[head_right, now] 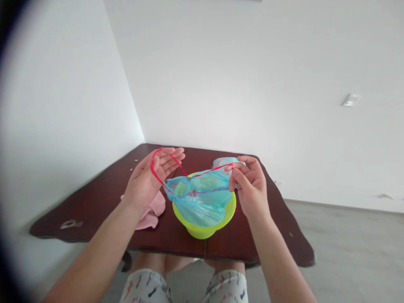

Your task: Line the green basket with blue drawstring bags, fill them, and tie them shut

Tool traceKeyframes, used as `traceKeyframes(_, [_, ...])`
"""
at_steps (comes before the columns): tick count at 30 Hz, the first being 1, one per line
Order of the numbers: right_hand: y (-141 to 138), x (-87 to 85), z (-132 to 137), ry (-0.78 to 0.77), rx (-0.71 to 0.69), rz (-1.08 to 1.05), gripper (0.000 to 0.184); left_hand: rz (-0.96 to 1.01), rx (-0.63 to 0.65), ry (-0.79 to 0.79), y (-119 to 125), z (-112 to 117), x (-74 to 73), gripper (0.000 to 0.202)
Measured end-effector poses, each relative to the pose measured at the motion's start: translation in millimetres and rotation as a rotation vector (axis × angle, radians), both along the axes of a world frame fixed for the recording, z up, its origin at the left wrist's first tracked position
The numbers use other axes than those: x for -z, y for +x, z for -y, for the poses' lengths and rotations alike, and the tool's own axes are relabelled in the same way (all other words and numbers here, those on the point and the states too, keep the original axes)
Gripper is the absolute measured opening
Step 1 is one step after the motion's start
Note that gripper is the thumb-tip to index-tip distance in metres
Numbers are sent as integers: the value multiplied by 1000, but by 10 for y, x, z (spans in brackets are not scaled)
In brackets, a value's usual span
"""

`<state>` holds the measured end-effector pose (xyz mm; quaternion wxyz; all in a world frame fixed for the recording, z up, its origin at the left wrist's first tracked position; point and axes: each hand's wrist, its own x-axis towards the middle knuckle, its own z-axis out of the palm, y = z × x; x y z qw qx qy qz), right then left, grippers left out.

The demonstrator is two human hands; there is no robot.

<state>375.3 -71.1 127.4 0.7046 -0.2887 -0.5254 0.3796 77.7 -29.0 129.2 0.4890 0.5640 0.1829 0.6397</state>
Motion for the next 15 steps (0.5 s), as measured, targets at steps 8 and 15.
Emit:
traceKeyframes(8, [-235,-27,358,335,192,221,33,-254,-38,259,266,257,-105,47])
traceKeyframes(15, [-409,-193,665,591,99,695,61,-1070,-174,478,459,689,-102,55])
